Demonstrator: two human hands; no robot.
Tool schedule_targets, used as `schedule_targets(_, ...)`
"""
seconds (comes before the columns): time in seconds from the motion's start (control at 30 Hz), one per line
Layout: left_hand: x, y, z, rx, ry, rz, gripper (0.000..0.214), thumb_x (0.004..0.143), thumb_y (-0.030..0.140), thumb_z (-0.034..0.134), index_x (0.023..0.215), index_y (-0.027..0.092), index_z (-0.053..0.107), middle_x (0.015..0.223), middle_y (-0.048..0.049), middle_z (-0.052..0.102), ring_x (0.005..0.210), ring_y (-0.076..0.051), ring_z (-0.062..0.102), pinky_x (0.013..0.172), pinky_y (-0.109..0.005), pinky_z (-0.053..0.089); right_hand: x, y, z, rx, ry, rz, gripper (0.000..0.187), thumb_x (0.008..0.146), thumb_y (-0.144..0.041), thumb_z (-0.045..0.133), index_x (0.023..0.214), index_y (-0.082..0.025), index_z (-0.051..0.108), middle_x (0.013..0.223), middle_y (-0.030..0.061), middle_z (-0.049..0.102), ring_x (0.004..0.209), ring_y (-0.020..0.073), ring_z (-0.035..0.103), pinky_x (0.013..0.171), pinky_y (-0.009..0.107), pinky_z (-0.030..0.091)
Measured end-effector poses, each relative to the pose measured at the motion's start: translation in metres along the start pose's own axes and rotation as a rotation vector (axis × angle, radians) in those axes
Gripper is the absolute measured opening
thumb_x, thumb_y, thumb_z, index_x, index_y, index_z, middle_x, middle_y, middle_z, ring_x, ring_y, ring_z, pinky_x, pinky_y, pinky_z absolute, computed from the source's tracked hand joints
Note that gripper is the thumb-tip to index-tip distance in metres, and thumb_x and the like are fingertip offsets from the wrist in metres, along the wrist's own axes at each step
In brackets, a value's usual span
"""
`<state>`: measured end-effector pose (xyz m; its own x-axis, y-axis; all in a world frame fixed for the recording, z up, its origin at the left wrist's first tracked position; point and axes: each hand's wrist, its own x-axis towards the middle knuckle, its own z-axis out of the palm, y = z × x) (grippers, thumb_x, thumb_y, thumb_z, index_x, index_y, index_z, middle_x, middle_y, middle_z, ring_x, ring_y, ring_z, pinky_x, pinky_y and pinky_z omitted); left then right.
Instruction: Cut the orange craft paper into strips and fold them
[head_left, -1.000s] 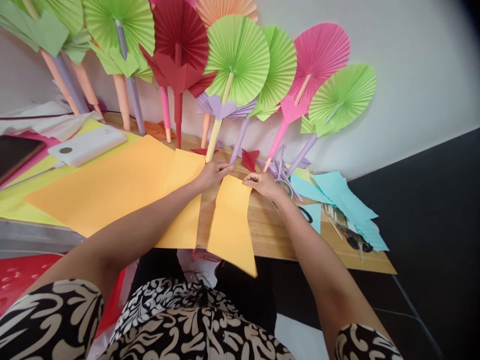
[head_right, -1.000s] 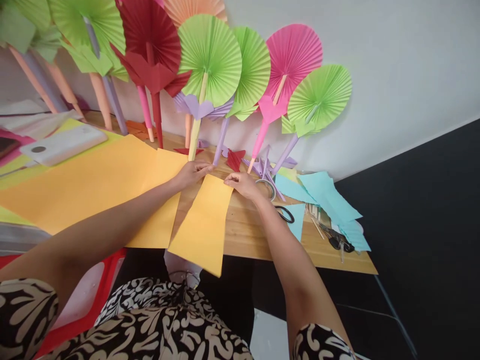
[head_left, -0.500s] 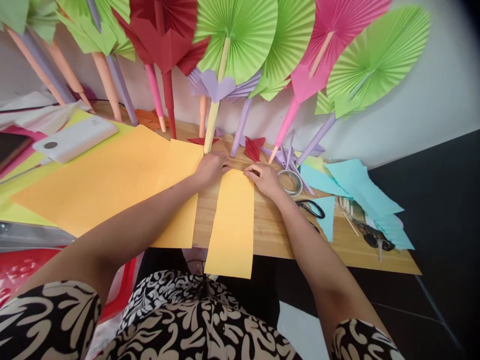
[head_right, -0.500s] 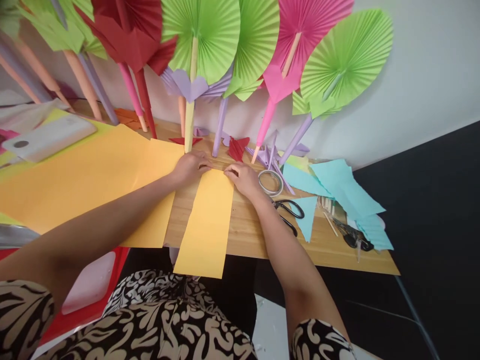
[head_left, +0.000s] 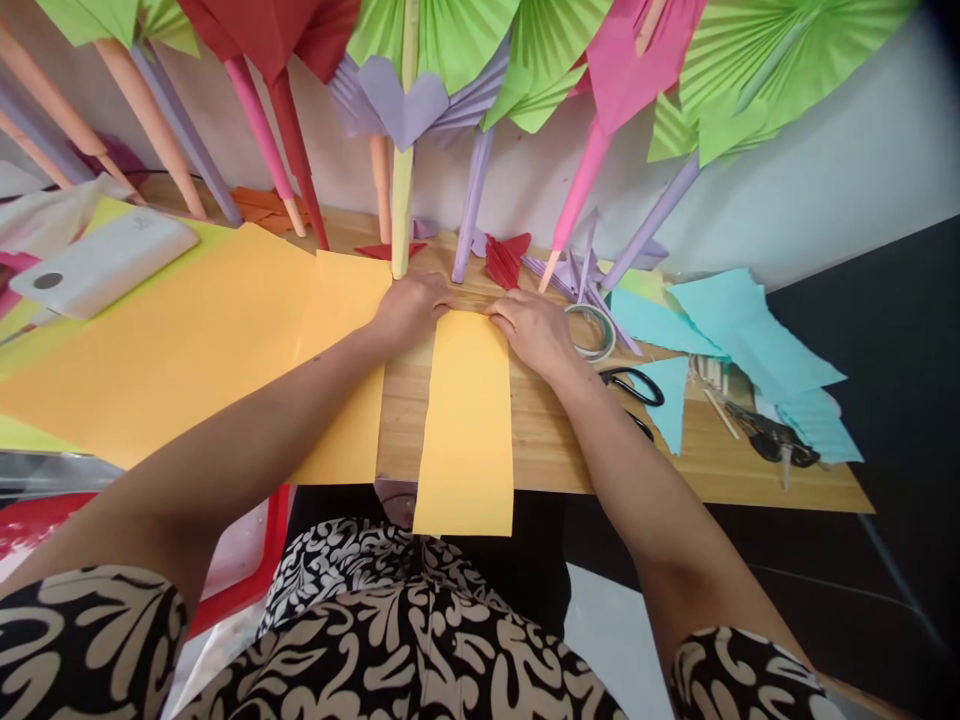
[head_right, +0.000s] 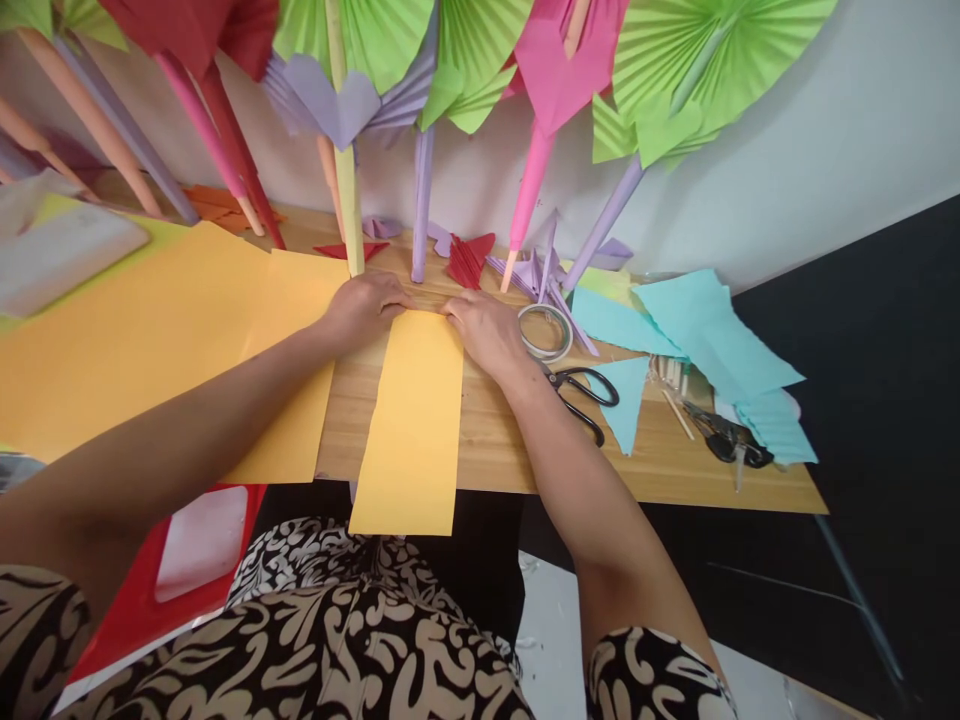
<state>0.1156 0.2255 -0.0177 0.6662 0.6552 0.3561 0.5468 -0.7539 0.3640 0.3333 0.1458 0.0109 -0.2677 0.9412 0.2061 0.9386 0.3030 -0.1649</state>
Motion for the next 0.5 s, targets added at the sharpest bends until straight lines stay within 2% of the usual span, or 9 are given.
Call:
schedule_targets(0.23,-0.002,0.006,-0.005,0.081,-0.003,0.061,0.035,0.093,0.017,0.045,0.104,0.02,0.079,0.098,-0.0073,0.073,0.101,-0.023,0.065,0.086,-0.033,0.05,-0.003,-0.007,-0.004,-0.081,-0.026,0.015,0.027,0.1,-0.019,0.05,0.111,-0.019,0.075,0.111,0.0091,0.074,0.103,0.0263,0.065,0.079,0.034,0.042)
schedule_targets(0.5,-0.005,0.01,-0.006,0.148,-0.012,0.093,0.035,0.094,0.014,0.044,0.1,0.017,0.078,0.091,-0.0104,0.07,0.092,-0.024,0.063,0.073,-0.032,0.047,-0.006,-0.012,-0.003,-0.186,-0.048,0.012,0.031,0.099,-0.016,0.045,0.112,-0.018,0.074,0.111,0.0104,0.072,0.098,0.0262,0.064,0.069,0.034,0.038)
